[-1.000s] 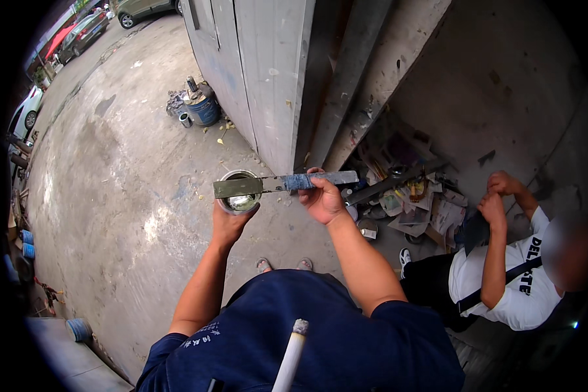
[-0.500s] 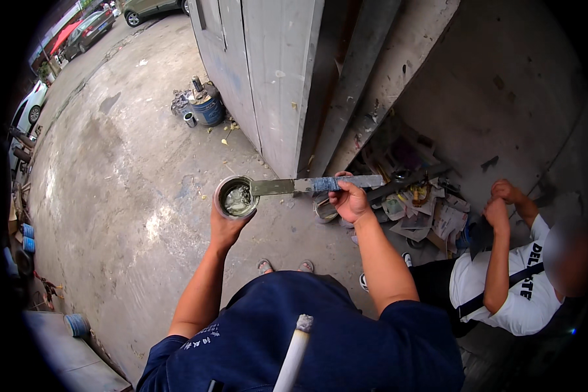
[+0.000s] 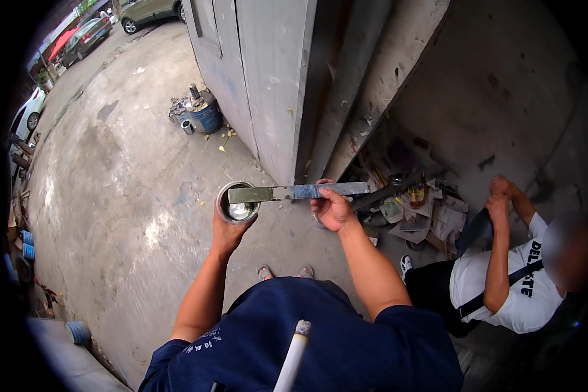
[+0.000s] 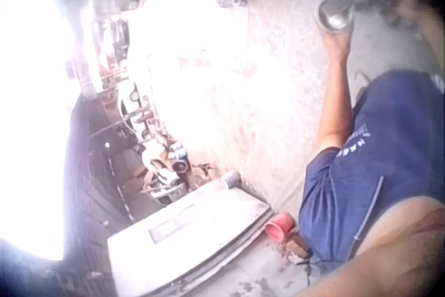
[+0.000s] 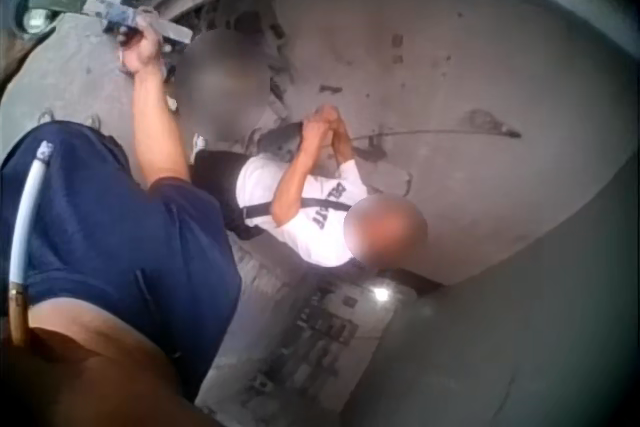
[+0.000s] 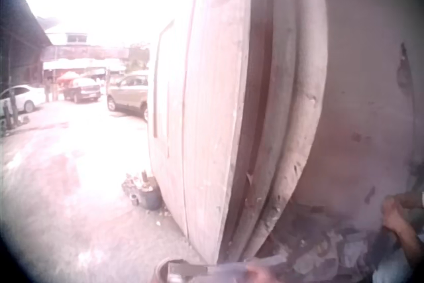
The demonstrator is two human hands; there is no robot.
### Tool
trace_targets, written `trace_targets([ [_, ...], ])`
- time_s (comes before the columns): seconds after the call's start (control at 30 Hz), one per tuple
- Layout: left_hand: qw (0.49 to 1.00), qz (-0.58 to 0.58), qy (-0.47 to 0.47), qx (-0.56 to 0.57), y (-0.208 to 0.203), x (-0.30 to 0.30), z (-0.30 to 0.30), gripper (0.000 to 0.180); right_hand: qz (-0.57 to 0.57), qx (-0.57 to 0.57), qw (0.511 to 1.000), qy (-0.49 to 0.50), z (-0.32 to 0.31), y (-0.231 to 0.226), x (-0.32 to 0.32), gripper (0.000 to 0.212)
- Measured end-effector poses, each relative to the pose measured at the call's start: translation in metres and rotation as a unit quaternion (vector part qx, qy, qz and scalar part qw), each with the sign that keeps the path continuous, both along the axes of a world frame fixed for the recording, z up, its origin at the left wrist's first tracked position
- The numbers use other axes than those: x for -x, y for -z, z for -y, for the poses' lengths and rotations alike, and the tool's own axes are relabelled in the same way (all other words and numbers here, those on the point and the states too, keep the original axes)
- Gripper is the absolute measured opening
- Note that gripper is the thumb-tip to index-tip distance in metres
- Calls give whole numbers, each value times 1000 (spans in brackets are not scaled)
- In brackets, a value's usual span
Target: The person holds a small metal container and a putty knife, applying a white substance to the rear bumper of a beige SUV. They then walk into a workshop, interact with another person, and place the tools on a shelf before picking up a spray gun.
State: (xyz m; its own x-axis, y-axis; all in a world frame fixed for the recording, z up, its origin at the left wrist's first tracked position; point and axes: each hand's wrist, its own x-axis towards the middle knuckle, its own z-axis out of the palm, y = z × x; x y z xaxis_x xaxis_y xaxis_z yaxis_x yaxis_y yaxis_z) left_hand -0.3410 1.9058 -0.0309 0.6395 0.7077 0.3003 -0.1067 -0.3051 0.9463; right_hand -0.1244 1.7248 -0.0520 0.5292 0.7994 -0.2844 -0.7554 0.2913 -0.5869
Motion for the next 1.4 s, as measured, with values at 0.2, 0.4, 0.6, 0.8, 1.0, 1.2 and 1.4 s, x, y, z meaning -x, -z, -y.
trace_targets([
  [0.2, 999, -19, -35, 21, 0, 12, -6, 69, 13, -58, 997, 56, 38, 0, -28, 23],
  [0.4, 1000, -2, -14, 25, -7, 6, -7, 68, 6, -133, 991, -12, -5, -32, -2, 23],
  [0.6, 999, -6, -3, 39, -15, 3, -7, 67, -1, -124, 991, -52, -18, -15, 7, 22],
  [0.8, 998, 29, -26, 46, -19, 10, -15, 64, -15, -146, 989, -10, 36, 3, -12, 21],
  [1.0, 999, -2, -24, 28, -23, 6, -13, 65, -14, -271, 962, -3, 11, -35, -15, 26],
  [1.2, 999, -13, 16, 42, -24, -5, -6, 66, -9, -204, 978, -36, -25, -49, 4, 21],
  [1.4, 997, -11, 46, 63, -22, -8, -3, 65, 1, -129, 991, -18, -23, -28, 9, 28],
])
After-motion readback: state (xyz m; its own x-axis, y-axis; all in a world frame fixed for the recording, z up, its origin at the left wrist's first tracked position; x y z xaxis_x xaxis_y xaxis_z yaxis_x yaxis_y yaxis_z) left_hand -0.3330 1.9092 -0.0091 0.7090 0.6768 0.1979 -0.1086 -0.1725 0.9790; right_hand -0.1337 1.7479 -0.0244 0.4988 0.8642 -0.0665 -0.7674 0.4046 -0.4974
